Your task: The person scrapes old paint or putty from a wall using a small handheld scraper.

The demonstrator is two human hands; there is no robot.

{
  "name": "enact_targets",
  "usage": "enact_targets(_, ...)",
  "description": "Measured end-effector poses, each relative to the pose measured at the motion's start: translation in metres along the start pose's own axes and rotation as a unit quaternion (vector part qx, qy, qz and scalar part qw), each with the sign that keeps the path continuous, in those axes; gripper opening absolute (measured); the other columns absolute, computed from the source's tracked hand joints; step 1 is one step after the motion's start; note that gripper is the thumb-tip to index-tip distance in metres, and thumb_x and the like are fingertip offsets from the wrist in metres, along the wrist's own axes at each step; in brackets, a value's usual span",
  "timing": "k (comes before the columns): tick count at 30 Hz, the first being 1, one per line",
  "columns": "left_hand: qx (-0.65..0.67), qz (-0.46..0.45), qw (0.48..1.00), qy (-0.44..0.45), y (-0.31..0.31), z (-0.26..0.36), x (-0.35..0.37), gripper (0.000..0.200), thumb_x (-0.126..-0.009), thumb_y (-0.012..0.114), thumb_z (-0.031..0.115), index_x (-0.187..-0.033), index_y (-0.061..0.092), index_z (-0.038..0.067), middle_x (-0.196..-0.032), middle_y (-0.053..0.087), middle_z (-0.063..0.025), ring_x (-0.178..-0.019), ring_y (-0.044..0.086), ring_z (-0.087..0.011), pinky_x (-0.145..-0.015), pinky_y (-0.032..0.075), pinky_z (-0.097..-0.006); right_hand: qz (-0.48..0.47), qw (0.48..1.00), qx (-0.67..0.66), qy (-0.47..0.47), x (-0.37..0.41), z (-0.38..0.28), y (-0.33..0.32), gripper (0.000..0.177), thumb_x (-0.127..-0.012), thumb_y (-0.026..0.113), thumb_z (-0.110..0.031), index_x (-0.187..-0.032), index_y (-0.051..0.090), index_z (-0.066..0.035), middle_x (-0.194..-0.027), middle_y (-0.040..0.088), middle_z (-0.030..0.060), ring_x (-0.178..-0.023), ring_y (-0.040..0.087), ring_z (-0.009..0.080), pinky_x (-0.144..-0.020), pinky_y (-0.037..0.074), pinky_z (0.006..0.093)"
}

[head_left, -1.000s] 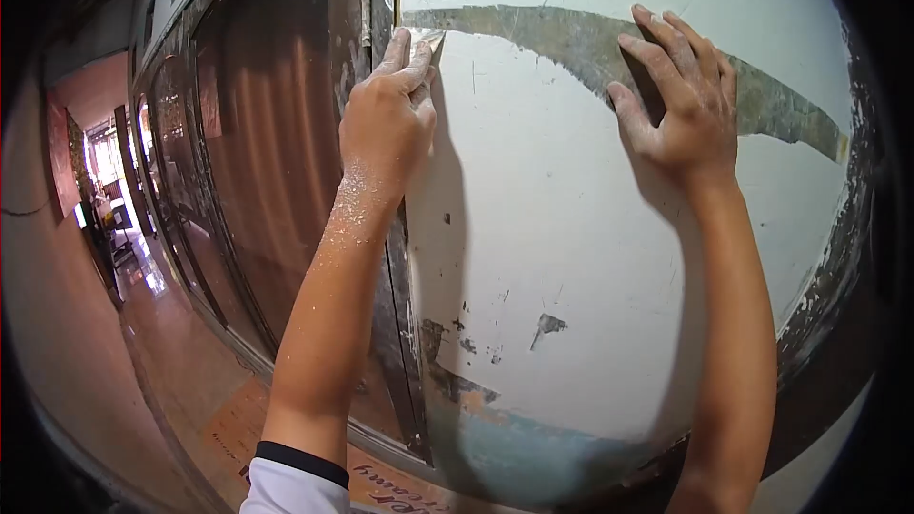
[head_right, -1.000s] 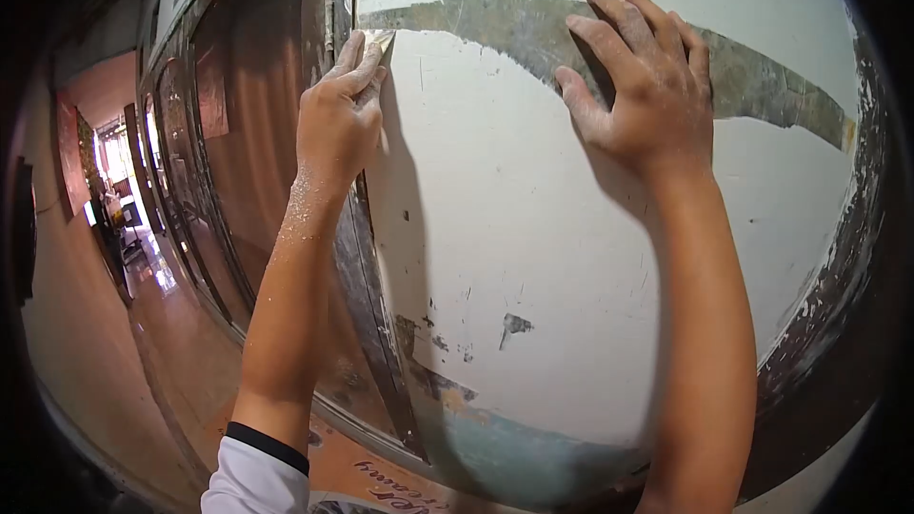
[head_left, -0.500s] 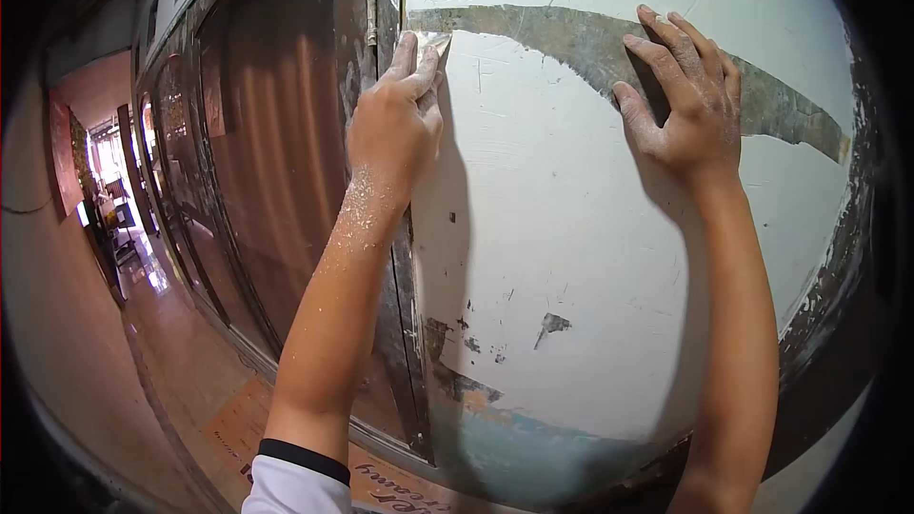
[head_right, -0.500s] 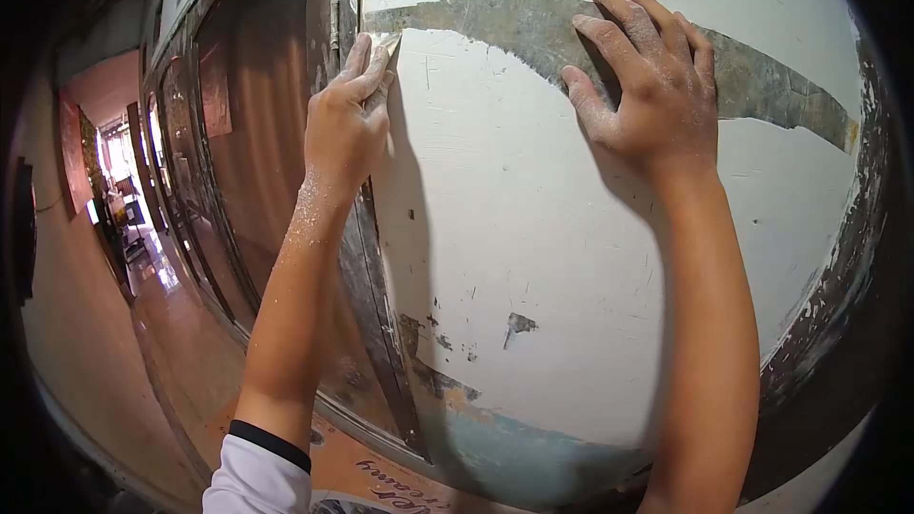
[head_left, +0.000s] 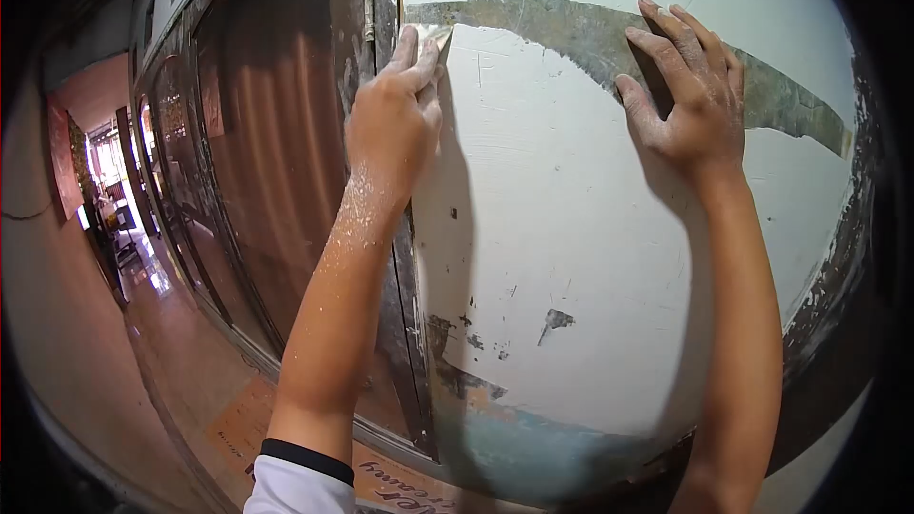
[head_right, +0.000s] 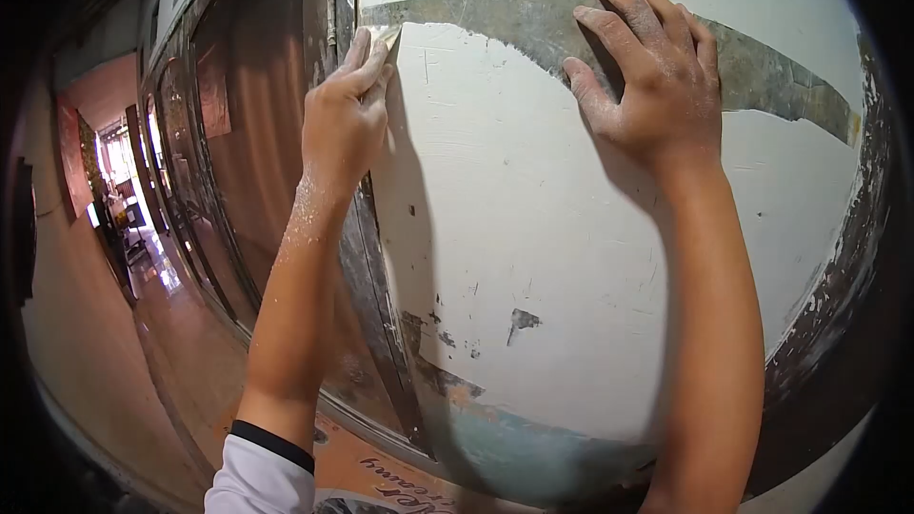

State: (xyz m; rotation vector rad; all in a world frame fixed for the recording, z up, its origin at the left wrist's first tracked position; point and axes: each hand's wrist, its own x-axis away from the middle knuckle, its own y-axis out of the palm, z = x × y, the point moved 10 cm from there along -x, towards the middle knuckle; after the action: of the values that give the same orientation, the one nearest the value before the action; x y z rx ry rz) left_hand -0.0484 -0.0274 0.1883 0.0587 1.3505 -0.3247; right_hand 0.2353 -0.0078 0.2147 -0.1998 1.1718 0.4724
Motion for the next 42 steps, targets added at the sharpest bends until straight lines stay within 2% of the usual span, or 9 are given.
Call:
enact_targets(2, 0.017, 0.055, 0.997, 0.058, -0.001, 0.001, 0.005, 0.036, -0.102, 0.066, 0.012, -0.138, 0.071, 0.012, -0.153, 0.059, -0.0115, -0.131, 0.066, -0.0307, -0.106, 0.054, -0.0349, -0.002, 1.000, -0.002, 0.009, 0.000, -0.002, -0.004, 0.042, -0.089, 0.077, -0.028, -0.130, 0.071, -0.023, -0.157, 0.058, -0.0070, -0.149, 0.047, 0.0223, -0.125, 0.030, 0.0482)
enact_targets(6, 0.010, 0.004, 1.000, 0.003, -0.004, 0.006, -0.004, 0.036, -0.103, 0.066, 0.012, -0.138, 0.071, 0.012, -0.154, 0.058, -0.0139, -0.137, 0.061, -0.0317, -0.110, 0.052, -0.0348, -0.016, 1.000, -0.003, 0.023, 0.000, -0.004, -0.004, 0.042, -0.089, 0.076, -0.028, -0.131, 0.071, -0.023, -0.157, 0.058, -0.0067, -0.150, 0.046, 0.0225, -0.126, 0.029, 0.0488)
enact_targets(10, 0.003, 0.040, 0.998, 0.053, -0.002, 0.001, 0.005, 0.036, -0.102, 0.066, 0.013, -0.138, 0.071, 0.014, -0.153, 0.059, -0.0126, -0.133, 0.064, -0.0321, -0.107, 0.054, -0.0345, -0.008, 1.000, -0.006, 0.017, 0.000, -0.002, -0.003, 0.043, -0.089, 0.077, -0.028, -0.131, 0.071, -0.023, -0.157, 0.058, -0.0067, -0.149, 0.047, 0.0224, -0.125, 0.029, 0.0493)
enact_targets(14, -0.012, 0.007, 1.000, 0.024, -0.003, 0.005, -0.004, 0.036, -0.102, 0.067, 0.015, -0.138, 0.072, 0.016, -0.153, 0.060, -0.0106, -0.130, 0.066, -0.0324, -0.105, 0.055, -0.0354, 0.000, 1.000, -0.002, -0.003, -0.001, 0.002, 0.001, 0.042, -0.089, 0.077, -0.029, -0.130, 0.071, -0.023, -0.156, 0.059, -0.0067, -0.149, 0.047, 0.0226, -0.125, 0.030, 0.0493)
enact_targets(26, -0.004, 0.025, 0.999, 0.021, -0.001, 0.004, 0.006, 0.039, -0.102, 0.064, 0.010, -0.140, 0.071, 0.016, -0.156, 0.057, -0.0073, -0.132, 0.065, -0.0304, -0.104, 0.055, -0.0351, 0.010, 1.000, -0.012, -0.006, 0.000, 0.001, -0.001, 0.042, -0.085, 0.079, -0.027, -0.127, 0.072, -0.020, -0.154, 0.061, -0.0042, -0.148, 0.049, 0.0245, -0.123, 0.031, 0.0491)
enact_targets(28, -0.008, 0.019, 0.999, 0.025, -0.003, 0.006, 0.004, 0.040, -0.102, 0.064, 0.008, -0.140, 0.070, 0.015, -0.156, 0.057, -0.0081, -0.133, 0.064, -0.0305, -0.104, 0.055, -0.0353, 0.007, 1.000, 0.005, 0.000, 0.000, 0.002, 0.000, 0.038, -0.088, 0.076, -0.034, -0.125, 0.072, -0.025, -0.154, 0.060, -0.0072, -0.147, 0.048, 0.0204, -0.126, 0.032, 0.0479)
enact_targets(36, -0.014, 0.034, 0.998, 0.047, -0.003, 0.010, 0.003, 0.037, -0.104, 0.066, 0.014, -0.140, 0.070, 0.014, -0.156, 0.057, -0.0085, -0.133, 0.064, -0.0307, -0.105, 0.054, -0.0355, 0.001, 1.000, -0.018, 0.000, -0.002, 0.002, -0.001, 0.041, -0.085, 0.077, -0.027, -0.125, 0.072, -0.021, -0.155, 0.060, -0.0044, -0.148, 0.048, 0.0240, -0.124, 0.030, 0.0485)
enact_targets(41, -0.015, 0.017, 0.999, 0.035, 0.000, 0.006, 0.004, 0.037, -0.104, 0.066, 0.012, -0.140, 0.070, 0.013, -0.156, 0.057, -0.0086, -0.132, 0.065, -0.0294, -0.104, 0.055, -0.0353, 0.006, 0.998, 0.026, 0.054, -0.003, 0.012, 0.002, 0.064, -0.095, 0.068, -0.049, -0.155, 0.055, -0.031, -0.166, 0.047, -0.0037, -0.157, 0.036, 0.0236, -0.133, 0.018, 0.0537)
enact_targets(42, 0.001, 0.016, 1.000, 0.026, 0.001, 0.005, 0.005, 0.037, -0.104, 0.066, 0.013, -0.140, 0.070, 0.013, -0.156, 0.057, -0.0085, -0.132, 0.066, -0.0291, -0.104, 0.055, -0.0357, 0.007, 0.998, 0.027, 0.053, -0.003, 0.012, 0.003, 0.064, -0.095, 0.068, -0.049, -0.155, 0.055, -0.031, -0.166, 0.047, -0.0037, -0.157, 0.036, 0.0236, -0.133, 0.018, 0.0537)
